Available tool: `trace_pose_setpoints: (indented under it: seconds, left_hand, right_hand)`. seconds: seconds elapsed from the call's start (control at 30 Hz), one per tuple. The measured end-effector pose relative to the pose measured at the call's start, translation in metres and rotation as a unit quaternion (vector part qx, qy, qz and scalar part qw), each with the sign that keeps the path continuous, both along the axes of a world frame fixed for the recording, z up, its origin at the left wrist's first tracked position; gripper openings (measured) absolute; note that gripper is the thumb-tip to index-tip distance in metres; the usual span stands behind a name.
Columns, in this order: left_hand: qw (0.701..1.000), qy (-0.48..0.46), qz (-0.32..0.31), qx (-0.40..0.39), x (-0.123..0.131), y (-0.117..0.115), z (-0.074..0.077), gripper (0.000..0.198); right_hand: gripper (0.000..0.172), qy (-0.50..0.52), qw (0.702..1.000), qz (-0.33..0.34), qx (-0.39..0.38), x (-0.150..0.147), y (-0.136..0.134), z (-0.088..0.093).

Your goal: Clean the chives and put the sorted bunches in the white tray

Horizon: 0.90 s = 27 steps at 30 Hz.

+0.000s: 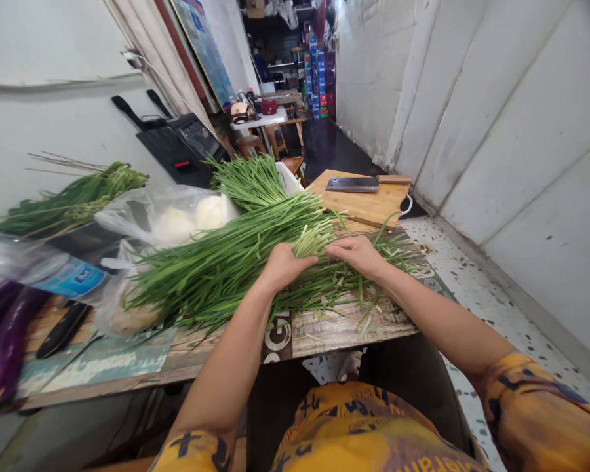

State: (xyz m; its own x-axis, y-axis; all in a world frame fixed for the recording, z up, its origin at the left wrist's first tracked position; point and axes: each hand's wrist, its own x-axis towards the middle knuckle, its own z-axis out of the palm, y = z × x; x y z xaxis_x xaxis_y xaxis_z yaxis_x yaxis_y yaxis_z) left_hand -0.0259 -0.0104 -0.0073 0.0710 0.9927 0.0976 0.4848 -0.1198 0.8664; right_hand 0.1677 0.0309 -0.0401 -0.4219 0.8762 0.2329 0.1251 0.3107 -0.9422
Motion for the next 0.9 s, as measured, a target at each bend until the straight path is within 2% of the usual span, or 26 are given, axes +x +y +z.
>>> trace_pose_setpoints:
  seconds: [0.1, 0.17, 0.27, 0.37, 0.47, 0.57, 0.63, 0.77, 0.9]
  left_hand:
    - [1.000, 0.009, 0.001, -0.001, 0.000, 0.000, 0.000, 0.029]
    - [1.000, 0.010, 0.009, -0.006, 0.000, 0.000, 0.000, 0.028]
    - [1.000, 0.009, 0.025, -0.009, 0.000, 0.000, 0.000, 0.026]
    - [1.000, 0.014, 0.028, -0.004, -0.001, 0.001, 0.000, 0.026]
    - [1.000, 0.016, 0.026, -0.002, -0.003, 0.001, -0.002, 0.028]
    - [1.000, 0.019, 0.015, 0.014, -0.004, 0.002, -0.005, 0.032]
    - [0.999, 0.013, 0.016, 0.037, -0.005, 0.003, -0.006, 0.036]
    - [0.997, -0.013, 0.038, 0.068, -0.006, 0.003, -0.002, 0.036]
    - [0.995, -0.006, 0.056, 0.088, -0.008, 0.000, 0.005, 0.032]
  right_hand:
    - [0.036, 0.071, 0.994, -0.059, -0.052, -0.001, 0.001, 0.003]
    - [0.036, 0.063, 0.990, -0.121, -0.038, 0.007, 0.007, 0.006]
    - [0.034, -0.055, 0.970, -0.231, 0.044, 0.026, 0.019, 0.010]
    - [0.034, -0.212, 0.916, -0.318, 0.121, 0.042, 0.028, 0.009]
    - [0.036, -0.345, 0.875, -0.279, 0.195, 0.046, 0.032, 0.005]
    - [0.033, -0.388, 0.856, -0.218, 0.262, 0.041, 0.031, 0.000]
    - [0.030, -0.393, 0.856, -0.185, 0.281, 0.035, 0.029, -0.003]
    - [0.015, -0.420, 0.859, -0.078, 0.281, 0.026, 0.025, -0.005]
    - [0.013, -0.352, 0.870, -0.055, 0.340, 0.022, 0.025, -0.007]
